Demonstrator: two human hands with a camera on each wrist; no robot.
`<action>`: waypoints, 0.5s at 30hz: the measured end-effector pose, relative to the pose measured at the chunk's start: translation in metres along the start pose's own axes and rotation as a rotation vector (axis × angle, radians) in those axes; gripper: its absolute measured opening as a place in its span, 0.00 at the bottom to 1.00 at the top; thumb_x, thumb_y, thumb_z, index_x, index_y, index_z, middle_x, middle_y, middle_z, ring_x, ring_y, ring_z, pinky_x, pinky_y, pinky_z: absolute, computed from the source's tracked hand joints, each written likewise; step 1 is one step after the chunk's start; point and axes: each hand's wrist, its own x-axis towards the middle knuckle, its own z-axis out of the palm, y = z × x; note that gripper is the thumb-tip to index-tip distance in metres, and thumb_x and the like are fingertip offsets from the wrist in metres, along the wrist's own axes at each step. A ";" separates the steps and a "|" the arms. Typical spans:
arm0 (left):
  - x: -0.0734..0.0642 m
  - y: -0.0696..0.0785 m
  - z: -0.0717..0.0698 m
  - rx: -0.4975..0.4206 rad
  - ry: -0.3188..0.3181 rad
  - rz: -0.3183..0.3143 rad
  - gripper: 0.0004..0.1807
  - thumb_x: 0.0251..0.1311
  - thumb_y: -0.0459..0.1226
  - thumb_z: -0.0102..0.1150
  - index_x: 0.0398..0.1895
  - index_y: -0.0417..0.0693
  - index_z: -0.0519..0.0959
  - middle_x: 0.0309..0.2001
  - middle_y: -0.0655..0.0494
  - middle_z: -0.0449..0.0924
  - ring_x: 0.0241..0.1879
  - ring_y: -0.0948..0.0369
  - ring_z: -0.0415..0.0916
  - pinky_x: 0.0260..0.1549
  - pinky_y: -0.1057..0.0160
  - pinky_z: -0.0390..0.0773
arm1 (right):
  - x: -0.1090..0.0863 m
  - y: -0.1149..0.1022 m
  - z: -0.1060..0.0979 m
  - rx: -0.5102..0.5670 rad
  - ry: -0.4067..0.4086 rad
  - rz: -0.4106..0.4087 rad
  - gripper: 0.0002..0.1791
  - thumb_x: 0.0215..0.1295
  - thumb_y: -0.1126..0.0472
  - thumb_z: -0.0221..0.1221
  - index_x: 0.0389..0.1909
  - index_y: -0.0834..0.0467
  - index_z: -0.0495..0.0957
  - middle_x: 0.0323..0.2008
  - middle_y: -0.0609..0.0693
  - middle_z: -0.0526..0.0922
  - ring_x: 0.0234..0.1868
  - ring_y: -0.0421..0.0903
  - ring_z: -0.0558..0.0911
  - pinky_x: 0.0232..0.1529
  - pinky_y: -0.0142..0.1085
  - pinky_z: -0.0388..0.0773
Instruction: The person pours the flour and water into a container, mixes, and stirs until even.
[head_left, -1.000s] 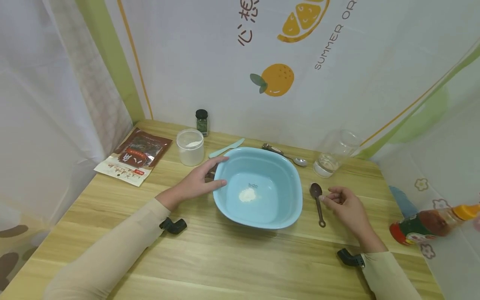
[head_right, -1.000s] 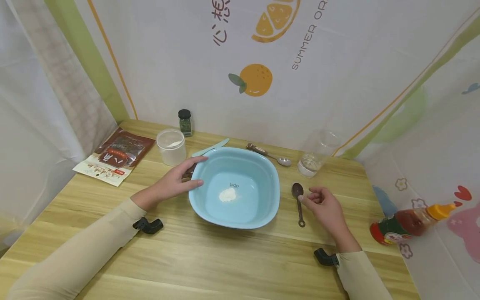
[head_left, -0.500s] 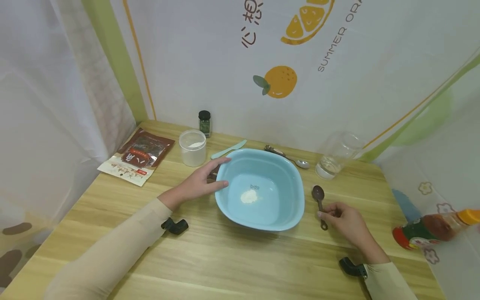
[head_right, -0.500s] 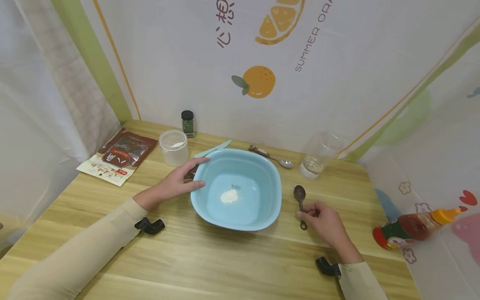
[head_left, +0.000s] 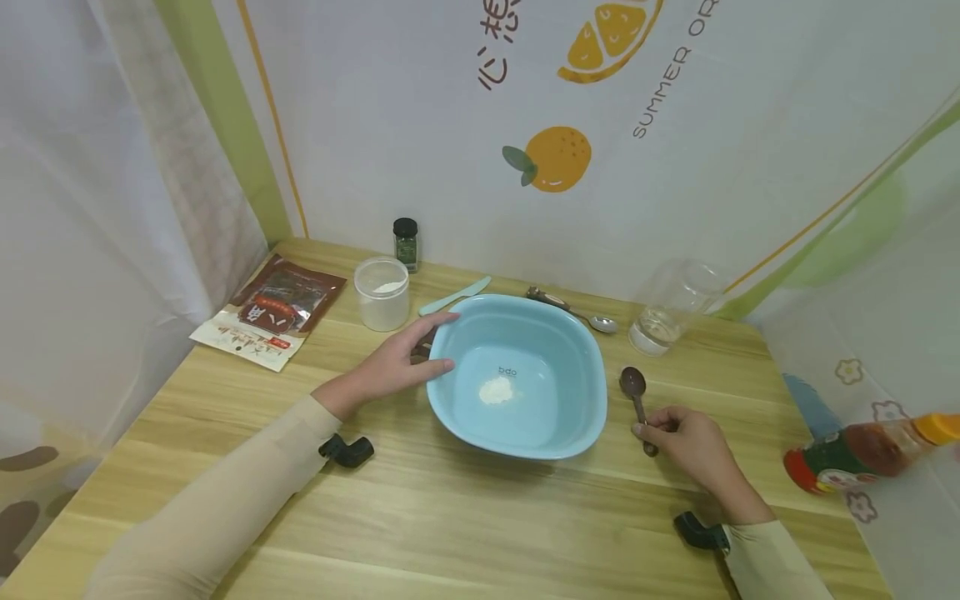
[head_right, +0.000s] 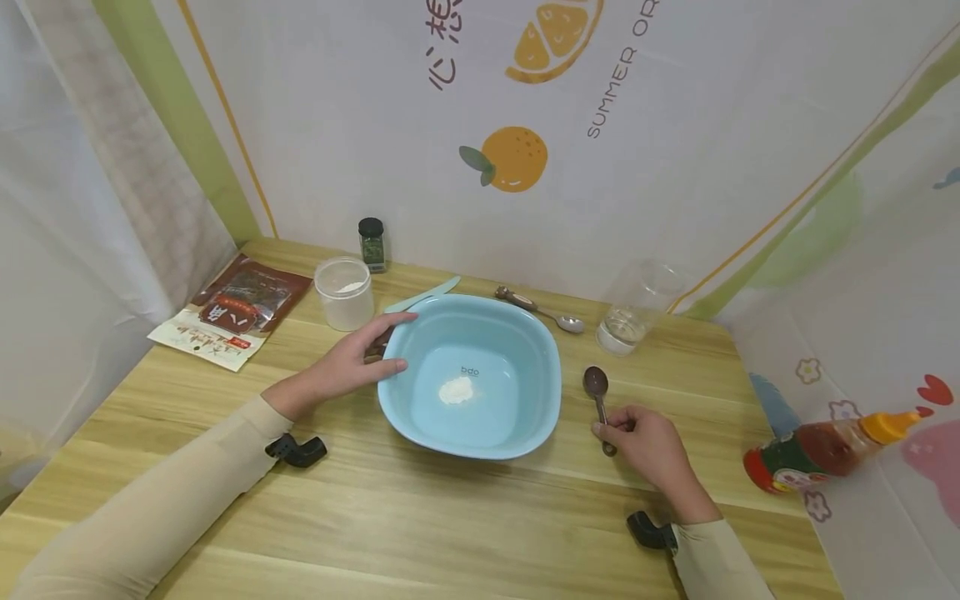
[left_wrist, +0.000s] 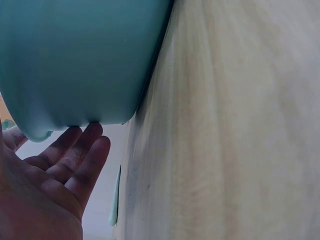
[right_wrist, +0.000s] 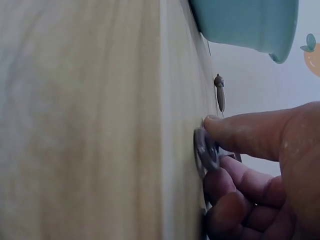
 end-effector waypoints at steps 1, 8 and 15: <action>0.000 0.000 0.000 0.000 0.000 0.001 0.41 0.74 0.32 0.68 0.86 0.39 0.62 0.77 0.35 0.70 0.66 0.39 0.82 0.59 0.49 0.86 | 0.000 0.000 0.000 0.000 0.002 0.000 0.19 0.77 0.47 0.72 0.43 0.62 0.88 0.29 0.45 0.89 0.34 0.44 0.81 0.37 0.40 0.74; 0.000 0.000 0.001 0.004 0.004 0.006 0.41 0.73 0.32 0.68 0.85 0.38 0.63 0.77 0.34 0.71 0.66 0.39 0.82 0.60 0.47 0.86 | 0.000 0.004 0.000 -0.012 0.035 -0.008 0.20 0.77 0.48 0.71 0.44 0.64 0.90 0.34 0.48 0.90 0.36 0.46 0.81 0.37 0.40 0.75; 0.000 0.001 0.000 0.001 0.001 -0.001 0.41 0.74 0.33 0.68 0.86 0.39 0.62 0.77 0.35 0.70 0.67 0.39 0.82 0.59 0.49 0.86 | 0.002 0.009 0.000 -0.010 0.085 -0.024 0.20 0.77 0.48 0.71 0.45 0.64 0.91 0.34 0.47 0.90 0.35 0.45 0.80 0.36 0.38 0.74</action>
